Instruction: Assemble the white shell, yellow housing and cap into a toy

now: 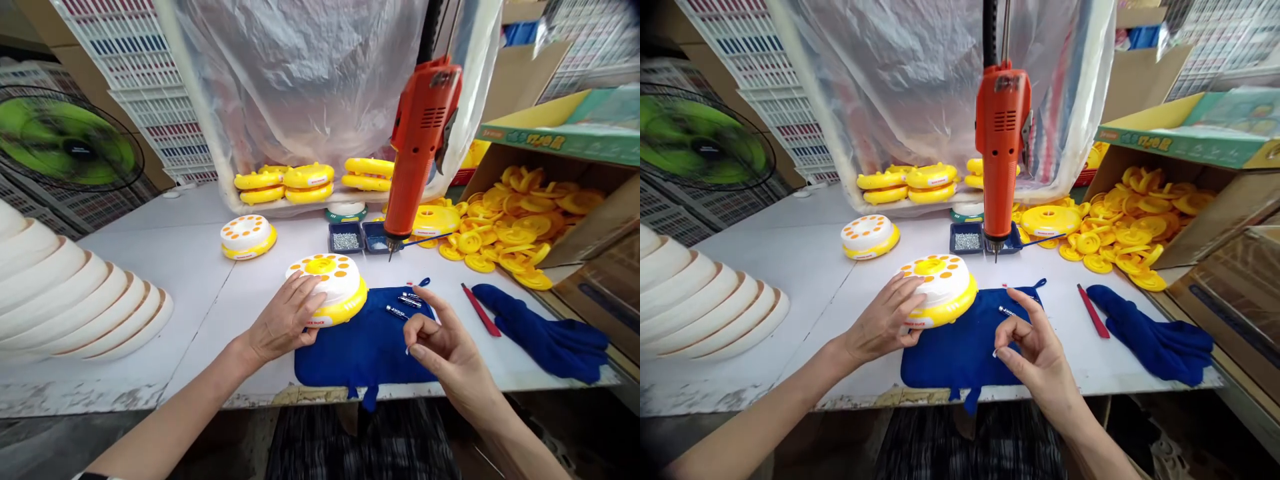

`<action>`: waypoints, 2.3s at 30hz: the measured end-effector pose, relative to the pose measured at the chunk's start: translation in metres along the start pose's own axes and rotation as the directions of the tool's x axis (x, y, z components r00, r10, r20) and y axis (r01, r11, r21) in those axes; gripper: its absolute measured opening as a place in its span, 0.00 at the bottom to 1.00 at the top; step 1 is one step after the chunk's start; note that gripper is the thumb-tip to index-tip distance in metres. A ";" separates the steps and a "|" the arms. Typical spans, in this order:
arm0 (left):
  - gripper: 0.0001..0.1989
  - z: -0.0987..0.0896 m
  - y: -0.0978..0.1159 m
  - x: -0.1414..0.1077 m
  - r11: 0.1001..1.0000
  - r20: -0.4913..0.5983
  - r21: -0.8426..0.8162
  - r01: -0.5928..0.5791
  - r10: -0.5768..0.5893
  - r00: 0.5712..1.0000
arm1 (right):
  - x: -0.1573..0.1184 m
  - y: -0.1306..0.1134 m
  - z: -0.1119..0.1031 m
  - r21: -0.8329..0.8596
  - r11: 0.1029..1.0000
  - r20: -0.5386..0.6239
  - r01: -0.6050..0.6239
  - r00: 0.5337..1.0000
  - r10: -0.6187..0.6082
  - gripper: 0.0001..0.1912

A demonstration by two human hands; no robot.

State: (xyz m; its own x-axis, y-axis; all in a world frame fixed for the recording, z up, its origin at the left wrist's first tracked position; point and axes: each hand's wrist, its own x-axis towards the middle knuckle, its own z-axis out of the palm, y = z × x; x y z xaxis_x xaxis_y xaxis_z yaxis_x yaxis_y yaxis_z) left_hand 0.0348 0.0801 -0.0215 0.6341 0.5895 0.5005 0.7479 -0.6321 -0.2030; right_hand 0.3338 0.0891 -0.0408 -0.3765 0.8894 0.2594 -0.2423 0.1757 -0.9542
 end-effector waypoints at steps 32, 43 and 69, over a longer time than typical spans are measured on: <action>0.30 -0.032 0.060 0.013 0.975 0.053 -0.216 -0.048 0.061 0.997 | 0.048 -0.048 0.023 -0.432 0.864 0.431 0.258 0.901 -0.054 0.37; 0.29 -0.031 0.061 0.013 0.966 0.038 -0.253 -0.051 0.063 0.997 | 0.043 -0.045 0.025 -0.487 0.813 0.422 0.319 0.901 -0.101 0.38; 0.31 -0.028 0.063 0.008 0.972 0.016 -0.233 -0.043 0.048 0.999 | 0.039 -0.029 0.022 -0.342 0.900 0.274 0.272 0.945 -0.181 0.36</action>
State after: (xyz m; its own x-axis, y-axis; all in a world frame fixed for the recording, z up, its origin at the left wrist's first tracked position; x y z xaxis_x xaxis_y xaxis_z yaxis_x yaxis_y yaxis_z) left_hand 0.0813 0.0307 -0.0072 0.6721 0.5665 0.4769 0.6536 -0.7565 -0.0226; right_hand 0.3061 0.1093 0.0004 -0.5570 0.6925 0.4585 -0.0146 0.5439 -0.8391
